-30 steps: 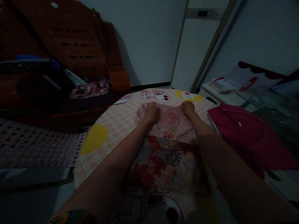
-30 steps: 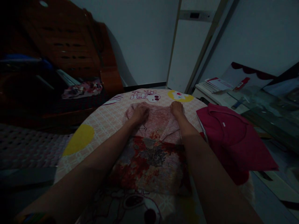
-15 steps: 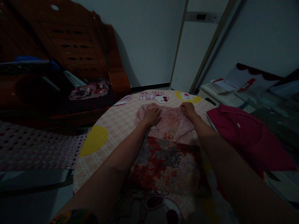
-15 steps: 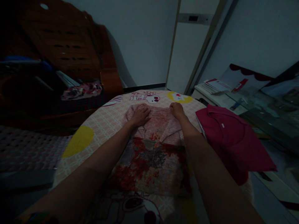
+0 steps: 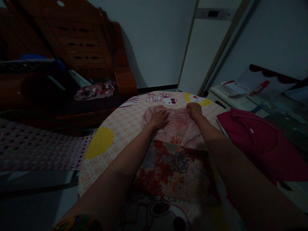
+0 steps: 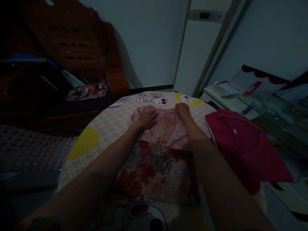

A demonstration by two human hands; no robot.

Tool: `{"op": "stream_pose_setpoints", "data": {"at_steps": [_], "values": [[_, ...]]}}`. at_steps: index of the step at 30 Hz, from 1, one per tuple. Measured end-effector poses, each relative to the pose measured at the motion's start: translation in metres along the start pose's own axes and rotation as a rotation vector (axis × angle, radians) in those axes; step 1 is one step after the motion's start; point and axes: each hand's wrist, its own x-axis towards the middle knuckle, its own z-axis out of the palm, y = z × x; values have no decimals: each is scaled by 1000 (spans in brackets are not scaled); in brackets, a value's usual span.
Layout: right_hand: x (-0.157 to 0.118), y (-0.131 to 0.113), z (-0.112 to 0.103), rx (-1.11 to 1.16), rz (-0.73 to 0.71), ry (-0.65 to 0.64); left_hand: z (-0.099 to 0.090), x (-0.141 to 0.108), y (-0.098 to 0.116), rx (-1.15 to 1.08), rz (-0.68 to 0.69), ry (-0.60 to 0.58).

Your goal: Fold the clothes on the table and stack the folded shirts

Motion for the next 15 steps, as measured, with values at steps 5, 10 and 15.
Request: {"op": "stream_pose_setpoints", "data": {"at_steps": [5, 10, 15], "values": [[14, -4, 2, 63, 118, 105, -2, -3, 3, 13, -16, -16], [20, -4, 16, 12, 59, 96, -5, -7, 9, 46, -67, -25], [24, -1, 19, 0, 34, -20, -4, -8, 9, 48, -85, -25]]}}
